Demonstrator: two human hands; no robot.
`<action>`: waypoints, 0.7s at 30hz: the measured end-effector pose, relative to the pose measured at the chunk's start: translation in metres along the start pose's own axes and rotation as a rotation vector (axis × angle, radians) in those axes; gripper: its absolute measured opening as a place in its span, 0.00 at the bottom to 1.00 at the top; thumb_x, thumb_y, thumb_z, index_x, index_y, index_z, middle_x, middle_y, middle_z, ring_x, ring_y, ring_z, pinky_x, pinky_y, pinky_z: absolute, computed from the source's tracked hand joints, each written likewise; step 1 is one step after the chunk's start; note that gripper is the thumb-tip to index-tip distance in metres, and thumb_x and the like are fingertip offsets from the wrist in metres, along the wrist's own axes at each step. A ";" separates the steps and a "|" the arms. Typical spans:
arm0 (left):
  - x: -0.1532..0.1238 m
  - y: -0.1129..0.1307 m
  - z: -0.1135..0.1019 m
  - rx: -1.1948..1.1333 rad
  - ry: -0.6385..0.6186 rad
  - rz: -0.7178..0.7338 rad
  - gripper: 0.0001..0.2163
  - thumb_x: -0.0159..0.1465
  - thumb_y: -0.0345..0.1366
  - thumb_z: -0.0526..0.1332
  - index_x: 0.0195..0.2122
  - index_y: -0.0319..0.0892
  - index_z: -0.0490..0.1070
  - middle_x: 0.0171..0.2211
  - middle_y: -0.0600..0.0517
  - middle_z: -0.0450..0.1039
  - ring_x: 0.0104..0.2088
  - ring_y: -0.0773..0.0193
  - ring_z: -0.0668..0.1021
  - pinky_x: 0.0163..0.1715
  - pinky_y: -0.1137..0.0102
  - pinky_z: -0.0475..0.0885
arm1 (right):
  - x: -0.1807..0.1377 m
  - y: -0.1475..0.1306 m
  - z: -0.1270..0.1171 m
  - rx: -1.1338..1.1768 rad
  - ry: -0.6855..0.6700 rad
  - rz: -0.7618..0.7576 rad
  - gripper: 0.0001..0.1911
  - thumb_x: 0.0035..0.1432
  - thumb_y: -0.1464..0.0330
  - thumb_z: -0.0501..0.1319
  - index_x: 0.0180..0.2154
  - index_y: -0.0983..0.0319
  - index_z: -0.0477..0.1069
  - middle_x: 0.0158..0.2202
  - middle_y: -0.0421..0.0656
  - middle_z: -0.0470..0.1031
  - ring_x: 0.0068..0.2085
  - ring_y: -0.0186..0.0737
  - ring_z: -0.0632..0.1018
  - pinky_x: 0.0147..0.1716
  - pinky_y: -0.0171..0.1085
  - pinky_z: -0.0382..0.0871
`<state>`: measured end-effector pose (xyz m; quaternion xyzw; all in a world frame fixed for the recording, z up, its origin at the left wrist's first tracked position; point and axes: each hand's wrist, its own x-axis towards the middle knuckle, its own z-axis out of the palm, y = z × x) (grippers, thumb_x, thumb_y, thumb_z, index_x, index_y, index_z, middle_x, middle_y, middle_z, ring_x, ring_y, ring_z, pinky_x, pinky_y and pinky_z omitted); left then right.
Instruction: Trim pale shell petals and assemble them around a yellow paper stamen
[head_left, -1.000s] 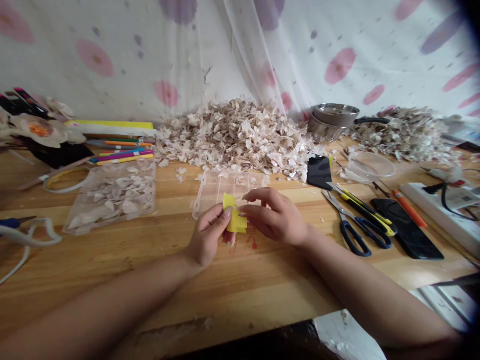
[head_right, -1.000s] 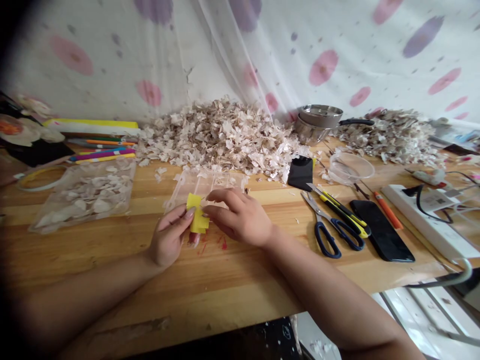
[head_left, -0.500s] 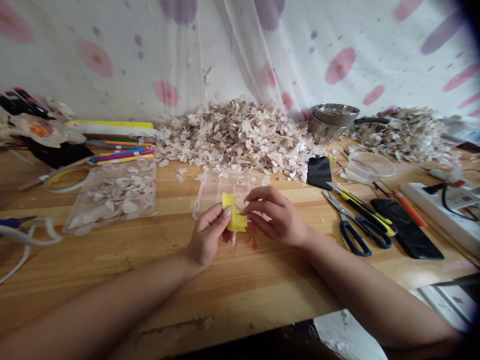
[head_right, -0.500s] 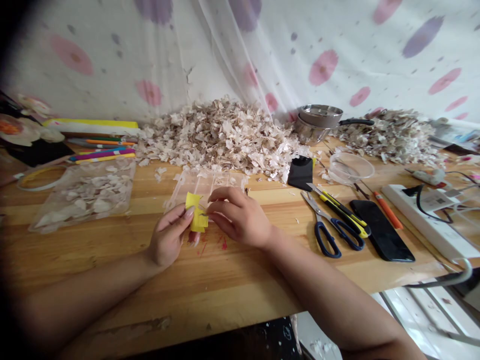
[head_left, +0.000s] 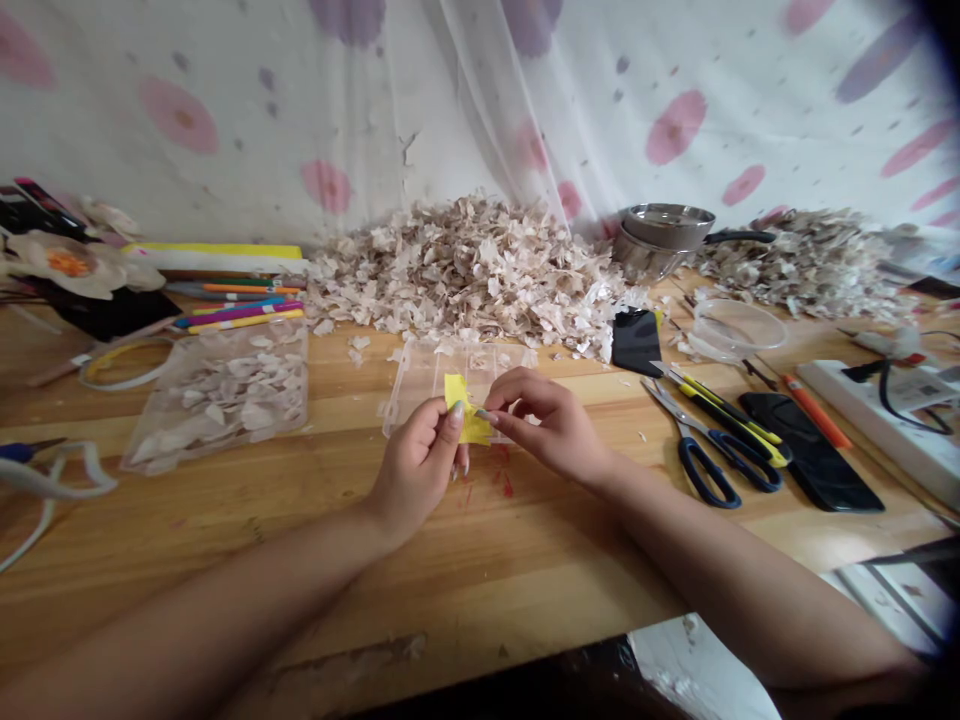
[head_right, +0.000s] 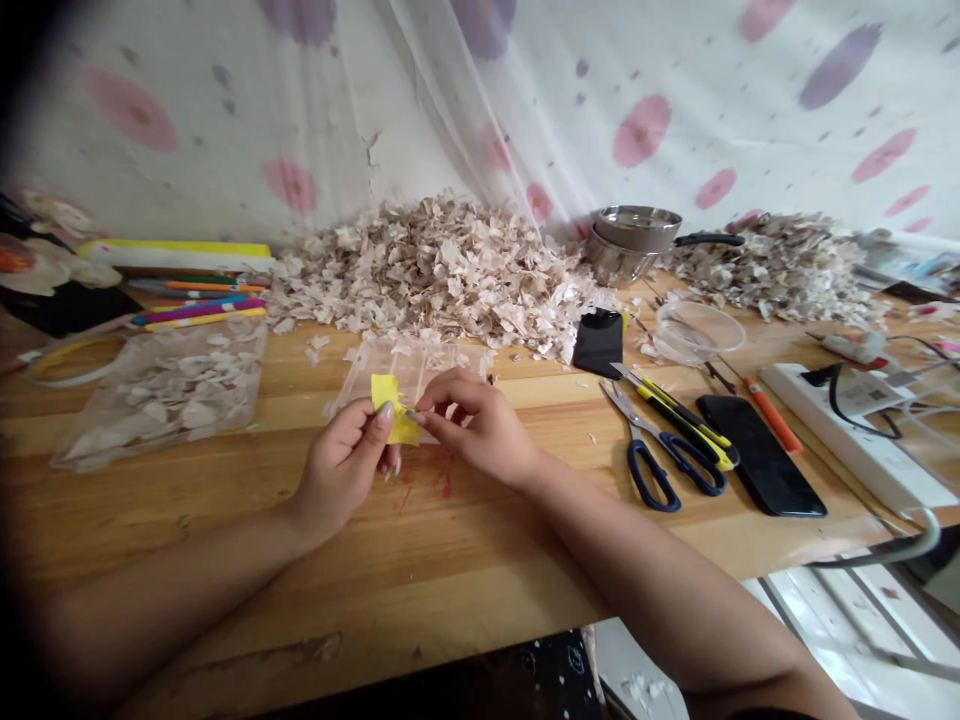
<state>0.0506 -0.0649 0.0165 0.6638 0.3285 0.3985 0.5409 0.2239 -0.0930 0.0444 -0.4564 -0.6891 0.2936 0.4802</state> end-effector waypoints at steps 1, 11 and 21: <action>0.000 0.000 0.000 0.009 0.003 0.006 0.10 0.67 0.41 0.51 0.32 0.42 0.63 0.19 0.59 0.64 0.20 0.72 0.67 0.21 0.76 0.62 | 0.000 0.000 0.001 0.026 0.003 0.034 0.04 0.55 0.70 0.61 0.31 0.64 0.71 0.33 0.42 0.69 0.32 0.32 0.71 0.27 0.32 0.66; 0.001 0.000 -0.002 0.129 0.040 0.087 0.08 0.66 0.40 0.52 0.34 0.43 0.63 0.20 0.58 0.64 0.21 0.70 0.68 0.24 0.75 0.63 | 0.005 -0.003 0.000 0.452 -0.086 0.509 0.11 0.48 0.64 0.66 0.28 0.65 0.71 0.20 0.36 0.67 0.21 0.28 0.66 0.21 0.30 0.60; 0.000 -0.009 -0.003 0.089 0.030 0.077 0.07 0.66 0.39 0.53 0.39 0.43 0.66 0.22 0.56 0.67 0.22 0.69 0.71 0.24 0.74 0.65 | 0.005 -0.001 -0.002 0.622 -0.120 0.587 0.06 0.47 0.69 0.64 0.28 0.65 0.70 0.20 0.37 0.68 0.23 0.29 0.68 0.23 0.30 0.60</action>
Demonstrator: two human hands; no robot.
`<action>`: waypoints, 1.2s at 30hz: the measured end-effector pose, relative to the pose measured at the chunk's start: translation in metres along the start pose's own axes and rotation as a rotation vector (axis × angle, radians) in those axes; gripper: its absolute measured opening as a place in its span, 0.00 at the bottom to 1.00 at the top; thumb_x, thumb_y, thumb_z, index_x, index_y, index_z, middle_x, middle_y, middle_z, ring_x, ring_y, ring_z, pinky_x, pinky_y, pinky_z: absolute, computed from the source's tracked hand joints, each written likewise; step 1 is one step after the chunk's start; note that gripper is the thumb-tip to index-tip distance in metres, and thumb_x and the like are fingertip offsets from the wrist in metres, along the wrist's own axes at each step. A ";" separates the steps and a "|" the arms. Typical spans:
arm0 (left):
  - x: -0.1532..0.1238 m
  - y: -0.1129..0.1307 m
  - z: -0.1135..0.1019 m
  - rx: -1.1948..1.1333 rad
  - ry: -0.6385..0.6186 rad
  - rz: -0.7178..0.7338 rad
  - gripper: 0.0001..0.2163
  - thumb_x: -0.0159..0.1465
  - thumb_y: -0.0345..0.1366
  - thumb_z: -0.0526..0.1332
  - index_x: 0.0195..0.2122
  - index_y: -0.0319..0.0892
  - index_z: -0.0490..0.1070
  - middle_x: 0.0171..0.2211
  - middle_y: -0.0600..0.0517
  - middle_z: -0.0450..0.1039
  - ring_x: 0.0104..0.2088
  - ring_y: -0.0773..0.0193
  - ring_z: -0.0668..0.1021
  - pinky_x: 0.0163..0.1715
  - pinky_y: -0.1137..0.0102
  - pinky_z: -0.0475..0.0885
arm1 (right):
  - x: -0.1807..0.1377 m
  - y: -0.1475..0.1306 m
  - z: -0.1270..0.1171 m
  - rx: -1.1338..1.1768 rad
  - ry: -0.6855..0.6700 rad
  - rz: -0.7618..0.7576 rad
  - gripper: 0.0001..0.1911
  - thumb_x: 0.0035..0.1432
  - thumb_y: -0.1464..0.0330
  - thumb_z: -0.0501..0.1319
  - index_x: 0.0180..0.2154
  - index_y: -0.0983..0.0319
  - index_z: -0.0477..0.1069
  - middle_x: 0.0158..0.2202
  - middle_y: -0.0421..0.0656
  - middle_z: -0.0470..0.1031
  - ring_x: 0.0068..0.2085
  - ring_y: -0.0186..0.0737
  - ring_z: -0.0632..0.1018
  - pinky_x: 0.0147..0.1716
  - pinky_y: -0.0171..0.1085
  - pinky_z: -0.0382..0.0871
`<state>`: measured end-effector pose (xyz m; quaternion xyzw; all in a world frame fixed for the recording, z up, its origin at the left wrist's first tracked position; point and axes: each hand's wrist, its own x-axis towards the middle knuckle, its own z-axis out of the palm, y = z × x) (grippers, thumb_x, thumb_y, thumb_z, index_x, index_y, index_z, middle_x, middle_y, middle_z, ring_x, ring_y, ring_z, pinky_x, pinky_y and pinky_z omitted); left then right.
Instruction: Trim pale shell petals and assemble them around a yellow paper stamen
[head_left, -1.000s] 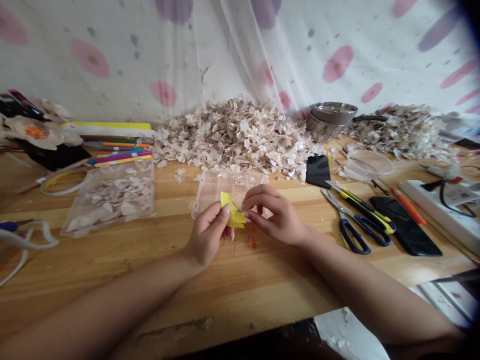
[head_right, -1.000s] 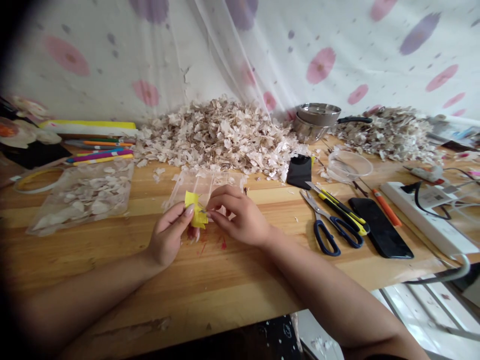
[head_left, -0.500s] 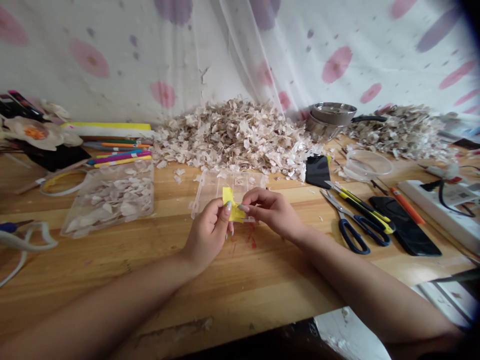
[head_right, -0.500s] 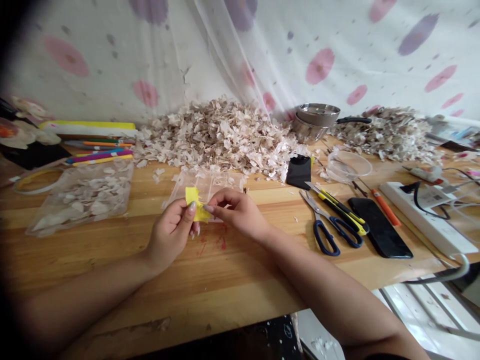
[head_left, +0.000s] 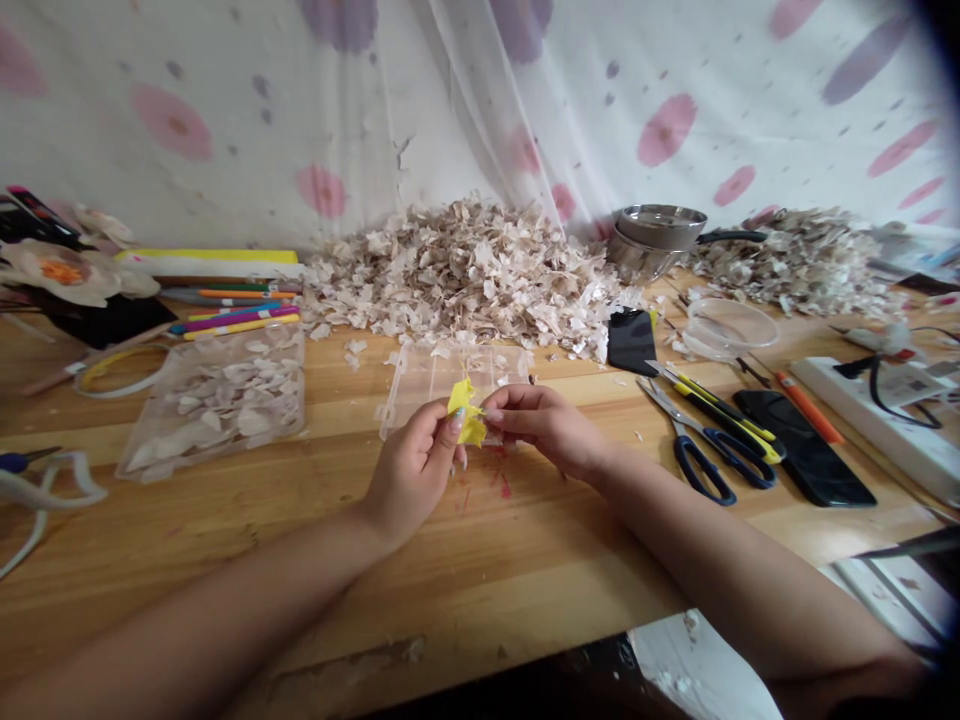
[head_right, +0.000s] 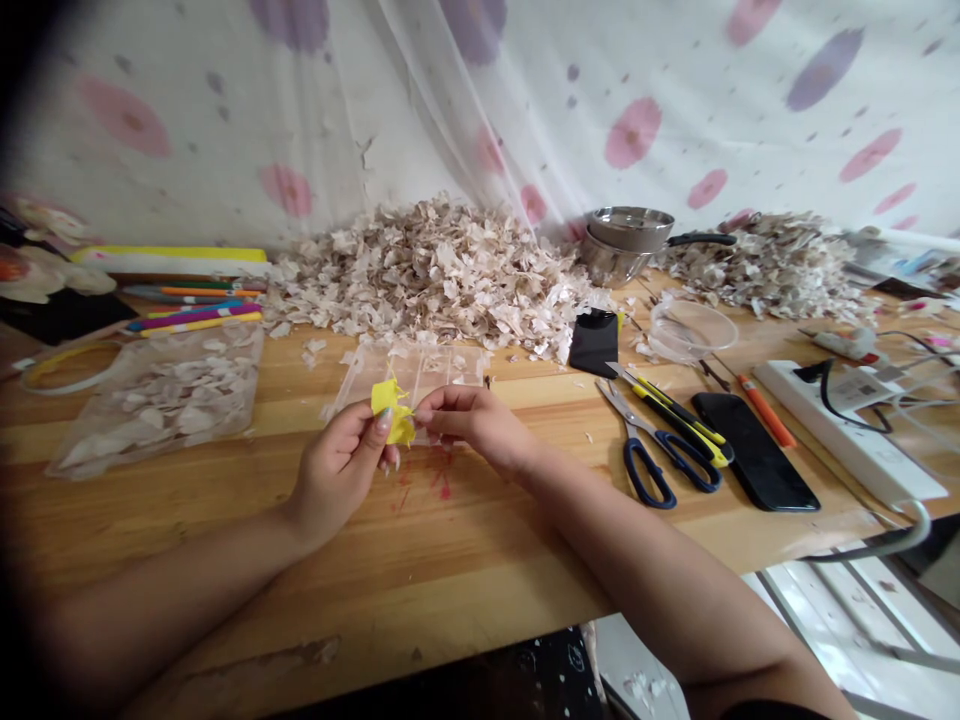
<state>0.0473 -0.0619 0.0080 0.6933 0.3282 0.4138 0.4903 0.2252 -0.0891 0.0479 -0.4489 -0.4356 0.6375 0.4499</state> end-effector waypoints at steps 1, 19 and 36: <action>0.000 0.000 0.000 -0.006 -0.006 -0.005 0.07 0.66 0.39 0.53 0.39 0.43 0.66 0.23 0.56 0.67 0.23 0.69 0.71 0.24 0.74 0.65 | 0.000 0.000 0.000 0.003 -0.007 -0.007 0.06 0.48 0.69 0.64 0.28 0.65 0.70 0.20 0.37 0.68 0.23 0.29 0.68 0.23 0.30 0.60; -0.003 0.003 0.001 -0.174 -0.122 0.030 0.08 0.65 0.36 0.54 0.43 0.41 0.64 0.25 0.56 0.66 0.24 0.69 0.71 0.26 0.74 0.68 | -0.002 0.010 0.000 -0.674 0.032 -0.567 0.09 0.58 0.73 0.56 0.42 0.64 0.64 0.32 0.41 0.68 0.28 0.31 0.69 0.28 0.33 0.67; -0.001 0.003 0.001 -0.161 -0.137 0.008 0.06 0.66 0.38 0.53 0.40 0.42 0.64 0.25 0.56 0.65 0.24 0.70 0.70 0.25 0.74 0.67 | -0.005 0.007 -0.006 -1.042 0.004 -0.827 0.09 0.62 0.72 0.52 0.42 0.65 0.68 0.36 0.48 0.71 0.37 0.39 0.72 0.36 0.38 0.69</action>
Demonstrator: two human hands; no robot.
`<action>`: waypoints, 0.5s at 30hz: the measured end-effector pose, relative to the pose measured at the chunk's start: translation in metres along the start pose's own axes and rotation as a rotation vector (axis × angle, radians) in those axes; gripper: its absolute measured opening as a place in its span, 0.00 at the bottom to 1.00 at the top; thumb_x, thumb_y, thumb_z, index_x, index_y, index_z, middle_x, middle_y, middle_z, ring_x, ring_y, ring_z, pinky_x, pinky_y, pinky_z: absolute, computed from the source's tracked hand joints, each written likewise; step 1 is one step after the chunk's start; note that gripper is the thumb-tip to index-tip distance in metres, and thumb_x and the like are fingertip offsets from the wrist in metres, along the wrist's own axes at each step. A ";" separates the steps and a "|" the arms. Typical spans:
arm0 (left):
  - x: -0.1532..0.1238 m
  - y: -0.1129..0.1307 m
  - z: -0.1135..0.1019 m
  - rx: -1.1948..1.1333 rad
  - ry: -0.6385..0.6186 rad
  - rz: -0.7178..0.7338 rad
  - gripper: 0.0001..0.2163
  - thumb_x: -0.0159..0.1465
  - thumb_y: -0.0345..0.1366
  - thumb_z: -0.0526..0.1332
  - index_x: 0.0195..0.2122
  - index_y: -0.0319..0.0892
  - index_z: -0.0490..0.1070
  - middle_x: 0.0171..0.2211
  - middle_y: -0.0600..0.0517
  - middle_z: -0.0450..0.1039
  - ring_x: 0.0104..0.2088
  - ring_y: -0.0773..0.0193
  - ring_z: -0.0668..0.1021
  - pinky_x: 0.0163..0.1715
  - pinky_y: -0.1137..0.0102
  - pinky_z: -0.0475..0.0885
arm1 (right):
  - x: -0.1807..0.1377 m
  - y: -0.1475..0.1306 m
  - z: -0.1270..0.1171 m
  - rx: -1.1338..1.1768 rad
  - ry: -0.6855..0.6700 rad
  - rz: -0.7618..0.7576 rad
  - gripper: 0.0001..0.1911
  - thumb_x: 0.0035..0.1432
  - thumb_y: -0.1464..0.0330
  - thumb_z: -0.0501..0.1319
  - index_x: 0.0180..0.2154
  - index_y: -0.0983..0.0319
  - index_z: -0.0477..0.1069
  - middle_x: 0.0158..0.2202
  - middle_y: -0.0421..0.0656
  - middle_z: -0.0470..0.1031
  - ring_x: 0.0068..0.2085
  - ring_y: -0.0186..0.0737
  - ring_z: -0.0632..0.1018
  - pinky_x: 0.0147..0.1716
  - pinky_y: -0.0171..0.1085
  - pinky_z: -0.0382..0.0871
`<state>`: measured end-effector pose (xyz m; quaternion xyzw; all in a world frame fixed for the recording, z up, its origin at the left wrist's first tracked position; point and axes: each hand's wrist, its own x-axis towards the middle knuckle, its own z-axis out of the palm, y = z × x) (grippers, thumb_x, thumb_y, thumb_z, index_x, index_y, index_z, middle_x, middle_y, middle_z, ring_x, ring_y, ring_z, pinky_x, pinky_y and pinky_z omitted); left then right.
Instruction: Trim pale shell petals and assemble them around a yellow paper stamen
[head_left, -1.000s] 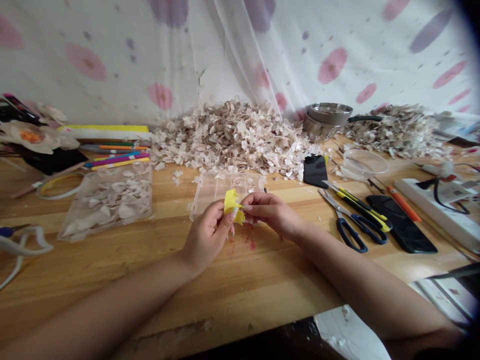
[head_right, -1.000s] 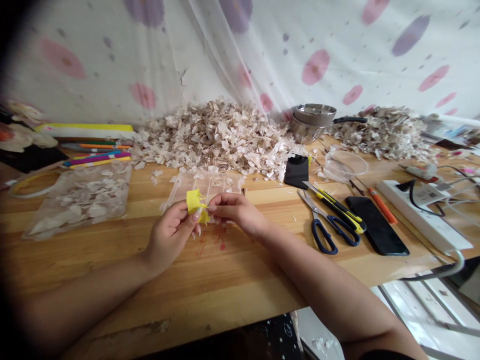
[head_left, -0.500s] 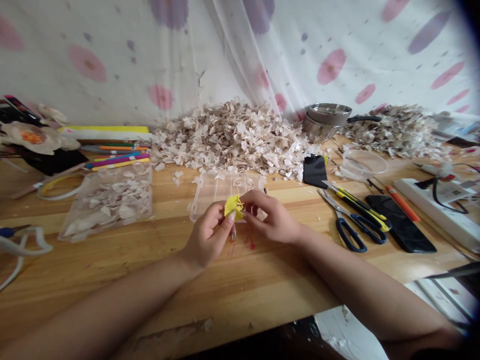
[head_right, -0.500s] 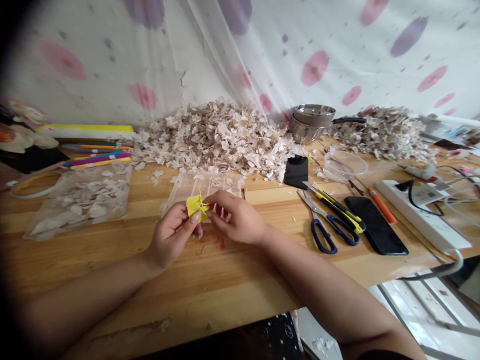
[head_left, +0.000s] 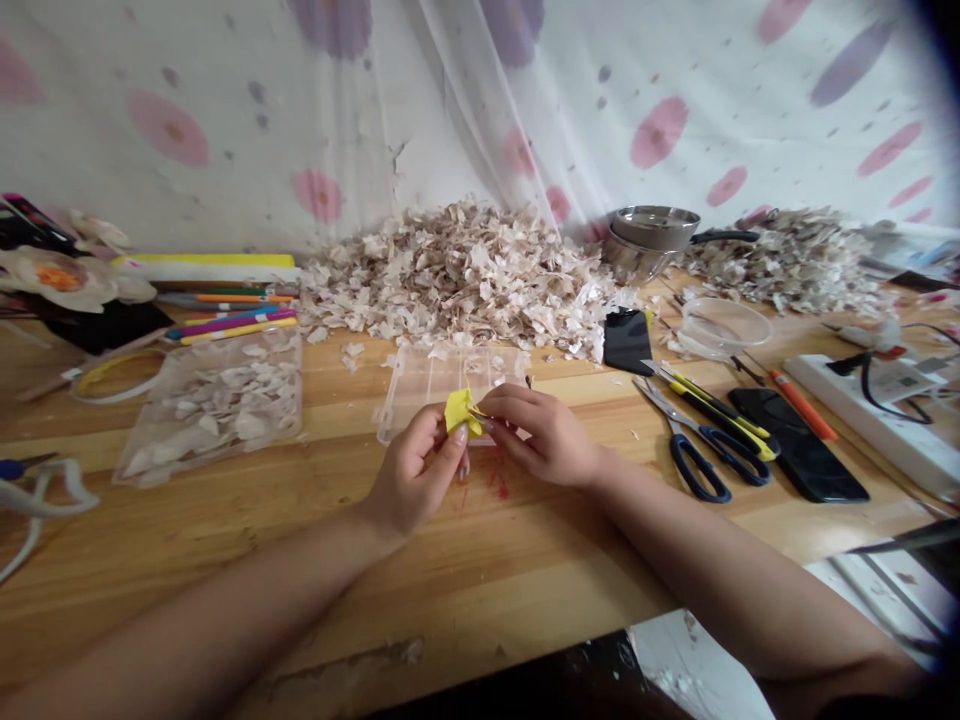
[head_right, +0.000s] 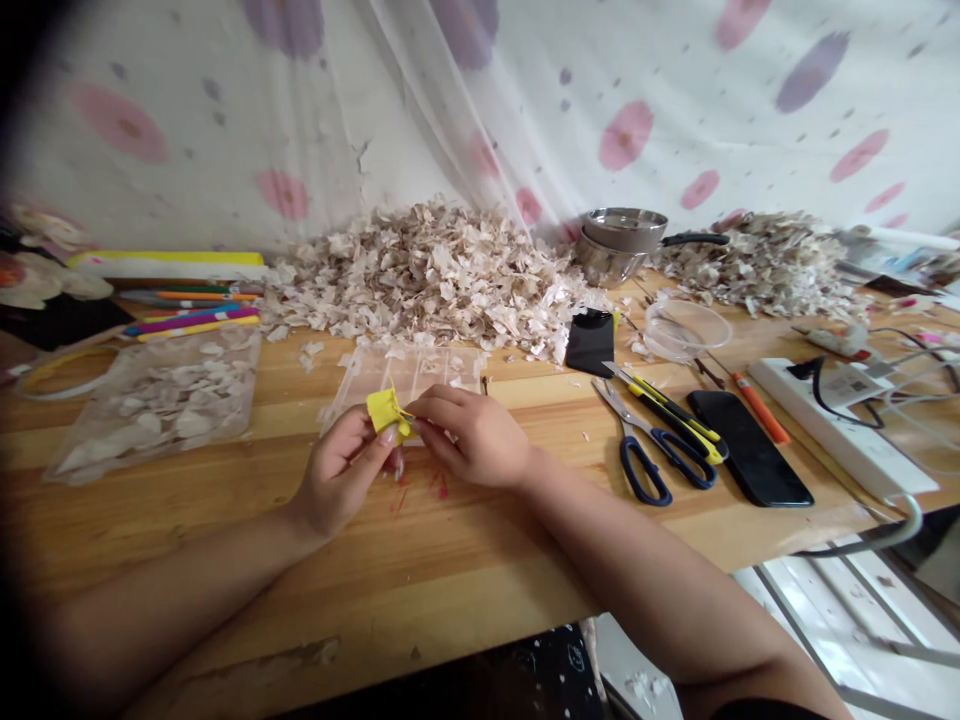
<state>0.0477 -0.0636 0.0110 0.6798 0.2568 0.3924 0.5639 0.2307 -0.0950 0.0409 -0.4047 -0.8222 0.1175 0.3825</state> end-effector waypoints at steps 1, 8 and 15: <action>0.000 0.000 0.000 0.004 -0.005 -0.005 0.06 0.66 0.38 0.53 0.40 0.42 0.64 0.25 0.56 0.65 0.24 0.70 0.70 0.25 0.74 0.67 | 0.000 0.000 0.000 0.003 0.002 -0.002 0.09 0.62 0.72 0.52 0.42 0.65 0.68 0.36 0.48 0.71 0.37 0.39 0.72 0.36 0.38 0.69; 0.000 -0.002 -0.002 0.076 0.003 0.029 0.05 0.66 0.36 0.53 0.40 0.43 0.65 0.24 0.56 0.66 0.25 0.70 0.70 0.25 0.74 0.67 | 0.000 0.000 0.001 0.101 0.054 0.059 0.08 0.62 0.72 0.53 0.41 0.64 0.69 0.36 0.47 0.71 0.36 0.38 0.72 0.35 0.38 0.69; 0.004 0.007 -0.009 0.516 0.218 0.557 0.13 0.59 0.26 0.61 0.43 0.47 0.74 0.30 0.54 0.64 0.30 0.69 0.69 0.29 0.74 0.66 | 0.004 -0.001 0.002 0.312 0.265 0.319 0.07 0.62 0.67 0.54 0.37 0.63 0.69 0.34 0.43 0.69 0.32 0.34 0.71 0.28 0.34 0.66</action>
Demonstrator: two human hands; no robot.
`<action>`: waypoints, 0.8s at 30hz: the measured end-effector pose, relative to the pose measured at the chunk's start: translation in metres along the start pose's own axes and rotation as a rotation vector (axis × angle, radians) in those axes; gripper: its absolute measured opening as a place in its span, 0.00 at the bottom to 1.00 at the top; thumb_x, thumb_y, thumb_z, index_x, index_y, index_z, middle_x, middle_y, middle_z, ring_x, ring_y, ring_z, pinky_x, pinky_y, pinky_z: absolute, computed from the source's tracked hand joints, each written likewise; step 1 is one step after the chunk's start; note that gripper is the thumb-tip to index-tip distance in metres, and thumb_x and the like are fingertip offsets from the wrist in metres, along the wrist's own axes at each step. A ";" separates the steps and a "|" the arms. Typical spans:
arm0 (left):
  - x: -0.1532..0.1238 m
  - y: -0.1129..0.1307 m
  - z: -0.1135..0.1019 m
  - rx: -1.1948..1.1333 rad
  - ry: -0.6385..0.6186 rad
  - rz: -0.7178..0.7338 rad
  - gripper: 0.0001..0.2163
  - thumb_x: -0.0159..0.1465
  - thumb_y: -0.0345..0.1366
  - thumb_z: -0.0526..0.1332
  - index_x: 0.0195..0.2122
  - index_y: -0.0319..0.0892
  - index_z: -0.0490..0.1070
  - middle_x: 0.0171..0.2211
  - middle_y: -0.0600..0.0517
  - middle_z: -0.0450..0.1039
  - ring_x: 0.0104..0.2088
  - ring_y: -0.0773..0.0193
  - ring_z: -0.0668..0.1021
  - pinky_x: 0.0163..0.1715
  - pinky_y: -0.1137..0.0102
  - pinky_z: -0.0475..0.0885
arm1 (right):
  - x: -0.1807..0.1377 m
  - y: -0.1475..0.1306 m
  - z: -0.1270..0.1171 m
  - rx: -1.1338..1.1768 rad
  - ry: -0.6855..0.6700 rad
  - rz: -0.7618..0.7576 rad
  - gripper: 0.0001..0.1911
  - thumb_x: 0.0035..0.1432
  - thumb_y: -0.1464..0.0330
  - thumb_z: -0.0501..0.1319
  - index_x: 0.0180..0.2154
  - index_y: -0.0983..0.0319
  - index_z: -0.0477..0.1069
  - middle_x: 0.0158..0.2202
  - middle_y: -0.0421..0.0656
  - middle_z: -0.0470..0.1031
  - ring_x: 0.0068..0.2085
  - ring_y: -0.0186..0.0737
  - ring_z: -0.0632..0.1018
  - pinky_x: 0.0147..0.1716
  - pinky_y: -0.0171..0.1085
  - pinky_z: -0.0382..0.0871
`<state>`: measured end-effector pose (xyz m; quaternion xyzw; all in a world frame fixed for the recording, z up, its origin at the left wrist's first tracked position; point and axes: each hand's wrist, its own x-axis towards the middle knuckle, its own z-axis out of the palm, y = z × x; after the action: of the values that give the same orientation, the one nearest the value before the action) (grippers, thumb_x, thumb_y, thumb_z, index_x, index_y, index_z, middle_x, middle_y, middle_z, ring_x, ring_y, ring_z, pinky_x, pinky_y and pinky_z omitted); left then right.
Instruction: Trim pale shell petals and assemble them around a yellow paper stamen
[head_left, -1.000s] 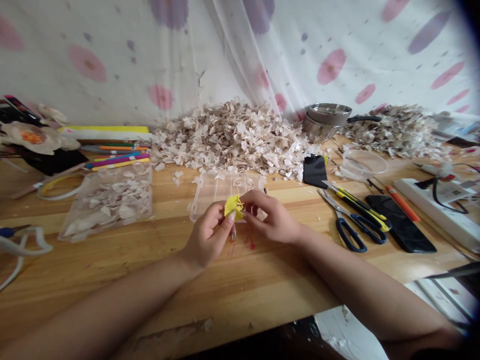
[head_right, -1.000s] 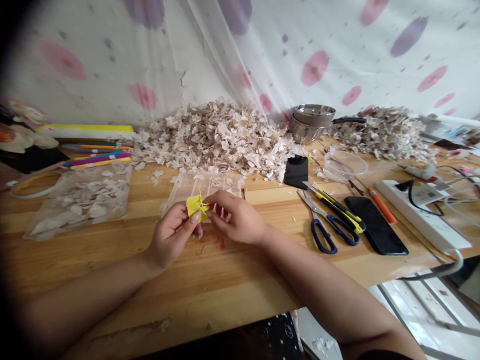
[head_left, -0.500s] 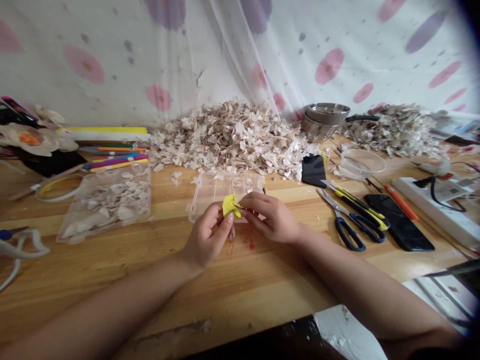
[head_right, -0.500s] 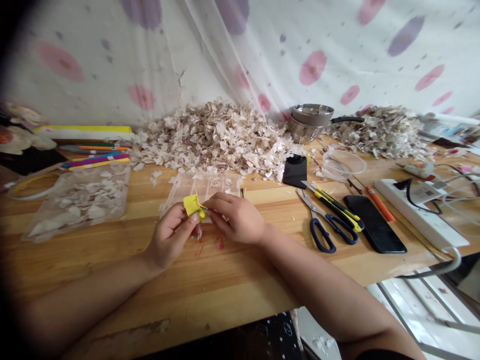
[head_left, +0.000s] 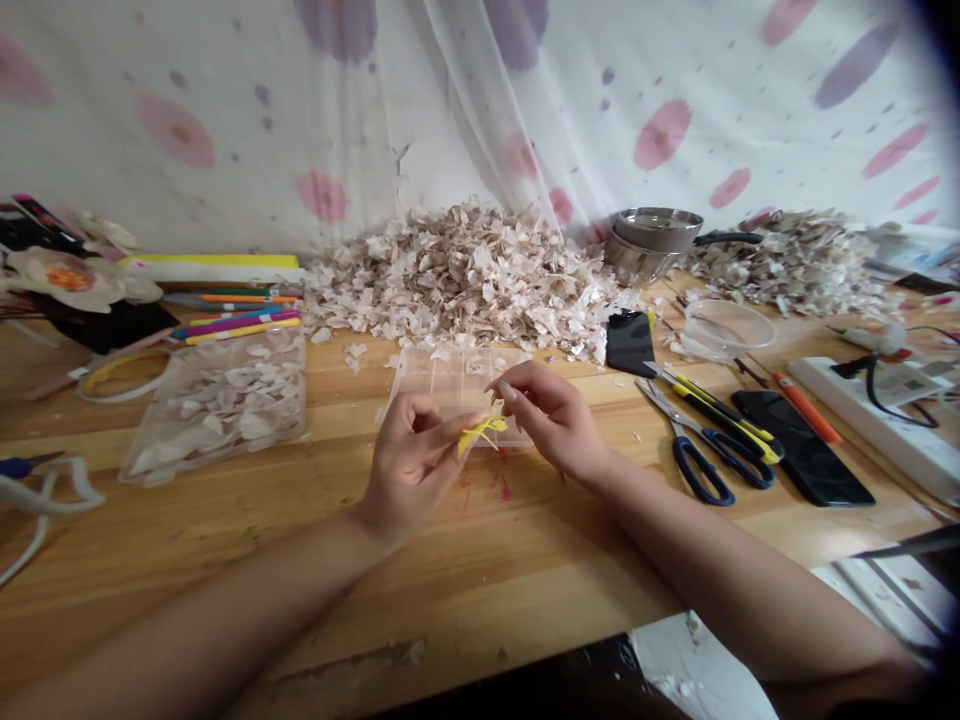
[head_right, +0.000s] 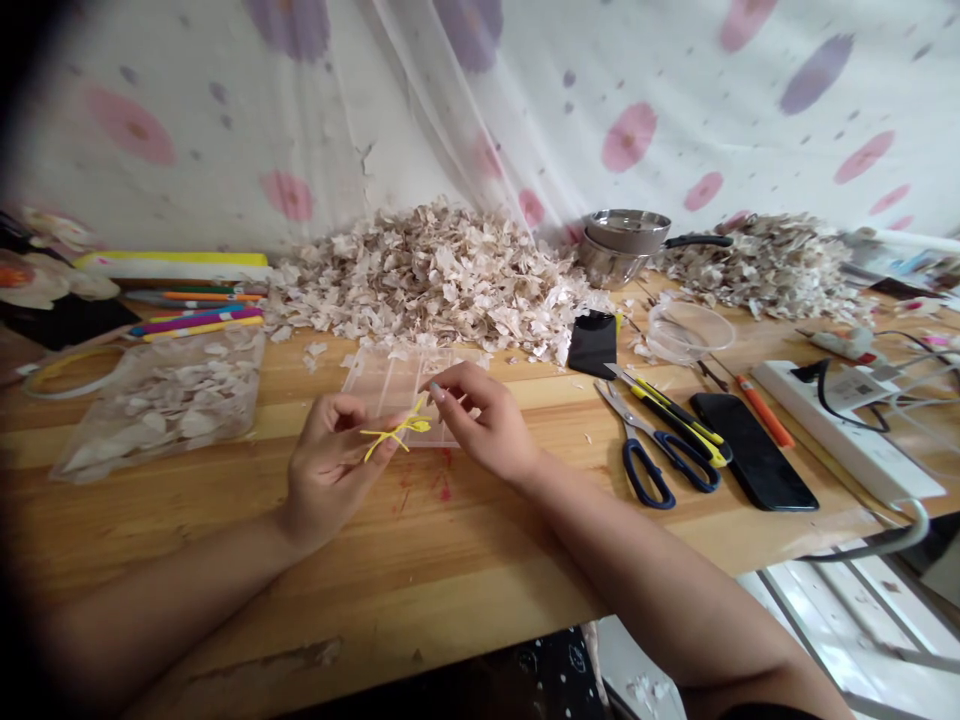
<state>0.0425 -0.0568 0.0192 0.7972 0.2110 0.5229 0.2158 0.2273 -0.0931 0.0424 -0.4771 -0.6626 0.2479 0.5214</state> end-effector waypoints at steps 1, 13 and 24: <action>0.000 -0.001 -0.001 0.020 -0.005 0.037 0.16 0.58 0.25 0.61 0.45 0.49 0.73 0.28 0.55 0.63 0.28 0.71 0.68 0.27 0.75 0.65 | 0.000 -0.001 0.000 0.030 0.005 0.019 0.07 0.62 0.67 0.54 0.36 0.63 0.68 0.32 0.42 0.69 0.30 0.33 0.70 0.27 0.33 0.65; -0.004 0.000 -0.003 -0.088 -0.146 0.032 0.22 0.61 0.23 0.54 0.56 0.47 0.64 0.50 0.49 0.72 0.48 0.63 0.75 0.48 0.68 0.70 | -0.003 -0.009 -0.008 -0.019 -0.141 -0.226 0.04 0.59 0.71 0.55 0.31 0.62 0.65 0.26 0.40 0.66 0.26 0.32 0.66 0.26 0.35 0.62; -0.002 0.011 0.004 -0.325 0.027 -0.508 0.08 0.60 0.33 0.62 0.40 0.47 0.76 0.39 0.53 0.78 0.37 0.67 0.78 0.38 0.73 0.74 | 0.001 0.001 -0.016 -0.278 -0.179 -0.423 0.02 0.59 0.71 0.56 0.35 0.63 0.65 0.30 0.43 0.69 0.29 0.35 0.69 0.28 0.35 0.65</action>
<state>0.0466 -0.0673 0.0220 0.6669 0.3201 0.4895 0.4618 0.2422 -0.0943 0.0472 -0.3712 -0.8187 0.0814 0.4305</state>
